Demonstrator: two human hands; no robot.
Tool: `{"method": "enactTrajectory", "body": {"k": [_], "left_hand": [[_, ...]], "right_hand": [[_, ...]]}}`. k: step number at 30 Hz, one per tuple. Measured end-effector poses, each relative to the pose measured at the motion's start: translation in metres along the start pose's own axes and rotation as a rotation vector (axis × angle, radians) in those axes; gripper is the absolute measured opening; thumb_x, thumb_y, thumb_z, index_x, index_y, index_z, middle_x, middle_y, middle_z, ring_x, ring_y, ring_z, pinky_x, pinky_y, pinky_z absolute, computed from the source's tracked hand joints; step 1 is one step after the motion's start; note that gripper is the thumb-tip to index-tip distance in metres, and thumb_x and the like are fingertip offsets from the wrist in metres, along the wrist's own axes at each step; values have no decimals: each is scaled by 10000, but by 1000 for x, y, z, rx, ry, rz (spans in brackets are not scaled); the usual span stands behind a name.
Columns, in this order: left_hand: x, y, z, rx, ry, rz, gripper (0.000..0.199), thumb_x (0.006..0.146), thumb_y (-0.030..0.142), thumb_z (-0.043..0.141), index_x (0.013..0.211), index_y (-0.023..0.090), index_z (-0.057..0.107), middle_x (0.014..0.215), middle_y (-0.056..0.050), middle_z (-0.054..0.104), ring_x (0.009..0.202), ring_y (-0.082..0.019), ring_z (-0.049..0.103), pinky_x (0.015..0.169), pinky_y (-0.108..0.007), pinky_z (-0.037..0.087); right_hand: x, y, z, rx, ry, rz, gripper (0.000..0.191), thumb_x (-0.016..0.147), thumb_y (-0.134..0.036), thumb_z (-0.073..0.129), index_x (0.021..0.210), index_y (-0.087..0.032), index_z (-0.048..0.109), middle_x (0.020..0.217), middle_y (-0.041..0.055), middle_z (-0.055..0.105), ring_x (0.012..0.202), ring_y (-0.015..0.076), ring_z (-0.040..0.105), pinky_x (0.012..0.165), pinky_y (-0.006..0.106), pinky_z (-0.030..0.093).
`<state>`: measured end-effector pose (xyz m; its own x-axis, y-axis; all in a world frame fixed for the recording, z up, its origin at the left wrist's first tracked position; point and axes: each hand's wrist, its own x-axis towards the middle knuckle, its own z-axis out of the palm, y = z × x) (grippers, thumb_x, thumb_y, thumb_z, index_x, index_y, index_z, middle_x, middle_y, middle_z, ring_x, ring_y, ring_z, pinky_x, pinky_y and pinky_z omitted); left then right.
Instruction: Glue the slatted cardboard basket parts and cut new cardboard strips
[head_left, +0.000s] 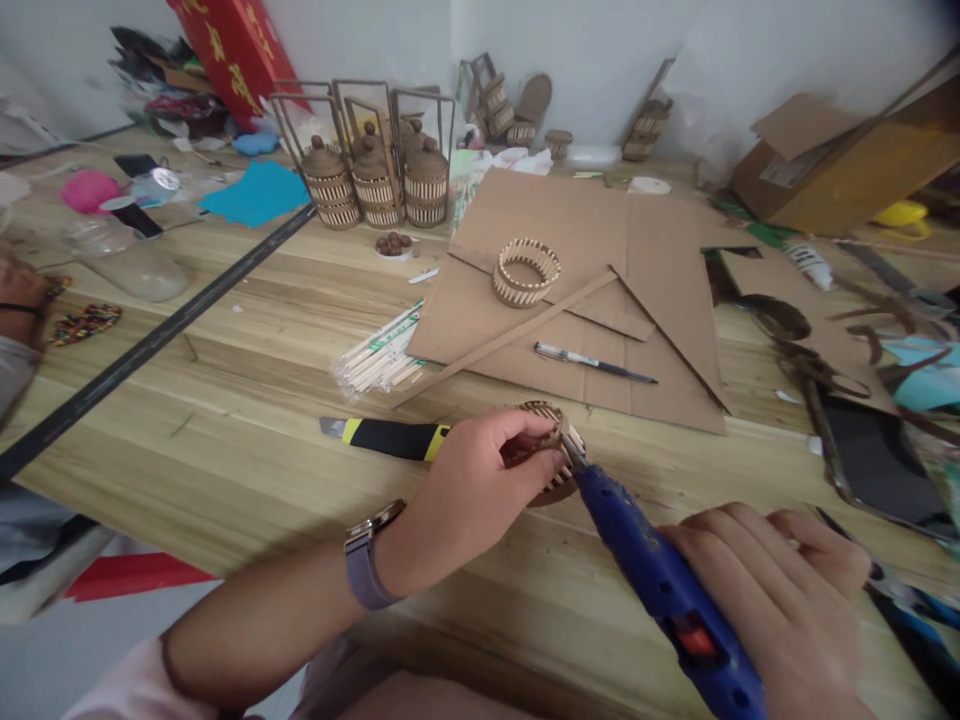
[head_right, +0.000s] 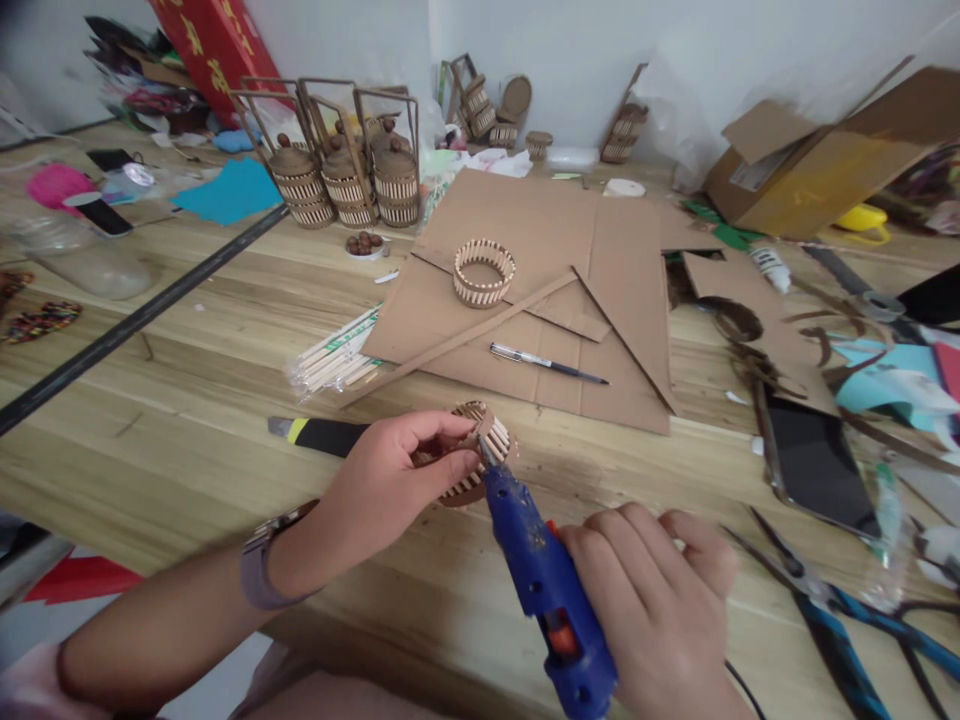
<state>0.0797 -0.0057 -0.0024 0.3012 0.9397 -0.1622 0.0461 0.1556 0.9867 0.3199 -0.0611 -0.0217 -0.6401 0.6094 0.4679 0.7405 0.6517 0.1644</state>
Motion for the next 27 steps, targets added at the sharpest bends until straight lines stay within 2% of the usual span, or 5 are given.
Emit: {"method": "enactTrajectory", "body": {"k": [14,21,27], "left_hand": [[-1,-2,2,-19,-1,22,161,875,189,643,985,141,750,934,-63,780,848,-183,722,715,-243,570],[-2,-5,2,31,36,93,131,878,201,642,955,152,735,864,-42,759,802,-170,709,731,-250,578],[-3,-4,3,95,62,123,139,888,191,640,980,162,741,899,-35,766,840,-164,719,759,-235,581]], "right_hand": [[4,-3,-1,72,-9,56,139,1002,-117,453,923,-190,541,706,-7,592,626,159,572,689,338,362],[2,-12,12,187,78,236,138,988,-197,455,1019,-220,587,775,16,649,707,195,620,737,378,386],[2,-12,11,231,57,223,165,976,-195,437,1031,-224,590,838,42,694,774,208,655,778,397,392]]}}
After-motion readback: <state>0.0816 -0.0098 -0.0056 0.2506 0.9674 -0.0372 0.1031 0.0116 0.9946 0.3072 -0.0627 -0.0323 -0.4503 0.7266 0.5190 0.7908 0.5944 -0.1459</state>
